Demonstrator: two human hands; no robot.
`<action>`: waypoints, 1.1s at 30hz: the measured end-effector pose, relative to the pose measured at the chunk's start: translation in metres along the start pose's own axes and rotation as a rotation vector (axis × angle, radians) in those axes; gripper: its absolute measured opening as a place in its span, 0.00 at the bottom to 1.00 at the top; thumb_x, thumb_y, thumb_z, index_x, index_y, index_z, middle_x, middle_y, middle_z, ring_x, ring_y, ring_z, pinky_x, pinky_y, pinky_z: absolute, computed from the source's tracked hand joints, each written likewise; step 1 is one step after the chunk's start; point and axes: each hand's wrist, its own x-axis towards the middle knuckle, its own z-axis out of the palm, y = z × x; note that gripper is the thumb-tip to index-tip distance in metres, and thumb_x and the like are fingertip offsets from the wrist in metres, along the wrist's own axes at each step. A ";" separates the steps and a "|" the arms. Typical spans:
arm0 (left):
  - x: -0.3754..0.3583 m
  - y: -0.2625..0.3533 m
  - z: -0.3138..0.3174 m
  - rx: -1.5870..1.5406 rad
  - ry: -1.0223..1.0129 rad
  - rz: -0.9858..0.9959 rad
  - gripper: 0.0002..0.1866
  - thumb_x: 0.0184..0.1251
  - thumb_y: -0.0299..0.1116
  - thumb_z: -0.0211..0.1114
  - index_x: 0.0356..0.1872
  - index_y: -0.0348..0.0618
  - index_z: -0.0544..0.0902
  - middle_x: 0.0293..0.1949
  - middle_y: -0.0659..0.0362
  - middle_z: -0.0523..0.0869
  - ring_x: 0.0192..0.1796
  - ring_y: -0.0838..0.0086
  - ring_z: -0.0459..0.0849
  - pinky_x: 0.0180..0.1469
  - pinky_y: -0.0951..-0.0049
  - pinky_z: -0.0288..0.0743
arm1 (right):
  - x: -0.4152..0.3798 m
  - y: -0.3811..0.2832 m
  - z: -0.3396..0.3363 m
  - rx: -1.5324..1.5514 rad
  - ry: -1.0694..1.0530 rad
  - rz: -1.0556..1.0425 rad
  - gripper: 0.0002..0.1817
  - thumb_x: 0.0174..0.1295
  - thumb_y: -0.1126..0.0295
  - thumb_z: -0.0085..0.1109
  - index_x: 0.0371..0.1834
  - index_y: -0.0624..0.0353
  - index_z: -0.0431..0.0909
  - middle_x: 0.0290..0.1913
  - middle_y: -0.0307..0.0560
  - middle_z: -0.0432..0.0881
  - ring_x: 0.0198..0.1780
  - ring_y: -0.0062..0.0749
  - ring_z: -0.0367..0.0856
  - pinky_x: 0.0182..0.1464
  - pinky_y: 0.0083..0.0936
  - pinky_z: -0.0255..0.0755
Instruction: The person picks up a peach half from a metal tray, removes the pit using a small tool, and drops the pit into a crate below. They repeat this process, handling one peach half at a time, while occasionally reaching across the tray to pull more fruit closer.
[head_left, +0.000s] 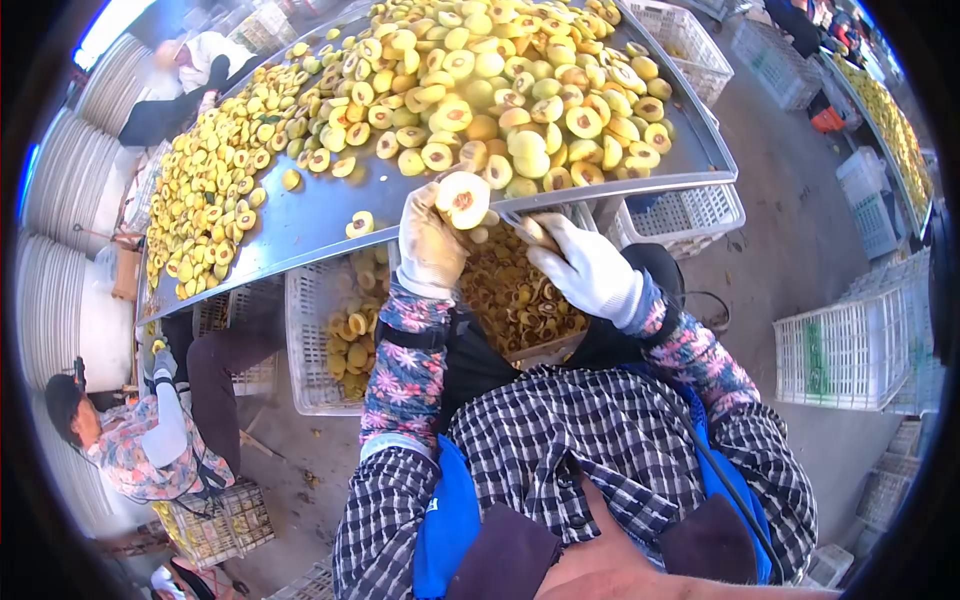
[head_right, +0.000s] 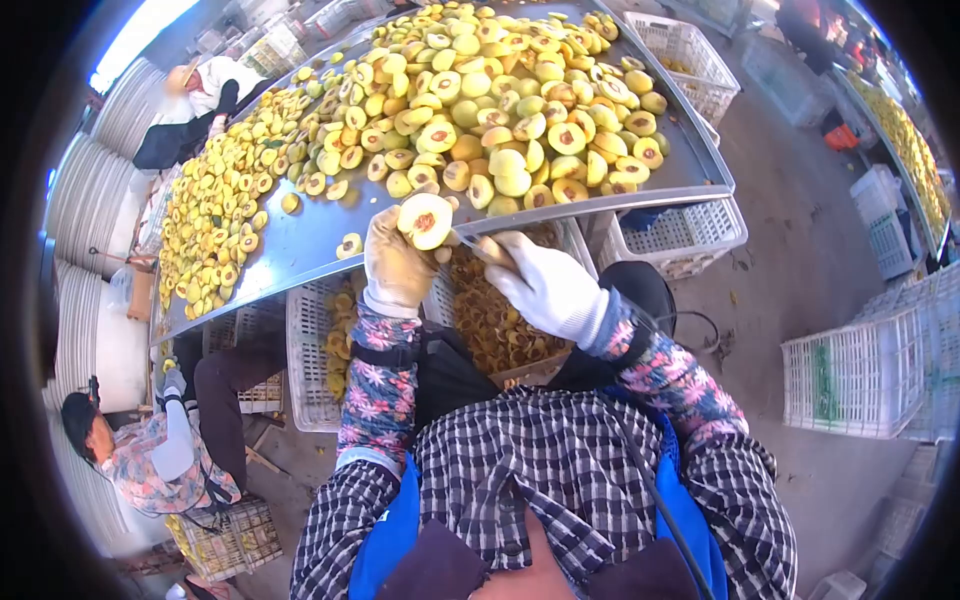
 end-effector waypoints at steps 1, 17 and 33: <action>-0.002 -0.009 0.002 -0.002 -0.001 -0.018 0.26 0.68 0.45 0.48 0.57 0.34 0.75 0.49 0.43 0.84 0.42 0.58 0.87 0.31 0.68 0.82 | 0.004 -0.005 0.001 -0.015 0.004 0.016 0.17 0.64 0.65 0.57 0.51 0.63 0.70 0.30 0.59 0.80 0.33 0.56 0.82 0.35 0.42 0.75; -0.014 -0.048 0.051 0.259 0.311 0.151 0.29 0.75 0.56 0.47 0.47 0.35 0.76 0.40 0.48 0.84 0.44 0.64 0.84 0.50 0.69 0.78 | -0.010 0.002 0.017 -0.268 0.005 -0.099 0.15 0.63 0.64 0.60 0.45 0.61 0.68 0.28 0.55 0.79 0.27 0.53 0.80 0.28 0.37 0.74; -0.010 -0.065 0.051 -0.010 0.185 0.093 0.22 0.73 0.52 0.54 0.51 0.43 0.74 0.45 0.51 0.82 0.42 0.58 0.85 0.49 0.57 0.82 | -0.011 -0.006 0.004 0.987 -0.392 0.687 0.21 0.72 0.46 0.46 0.46 0.54 0.69 0.18 0.33 0.67 0.12 0.15 0.61 0.13 0.13 0.54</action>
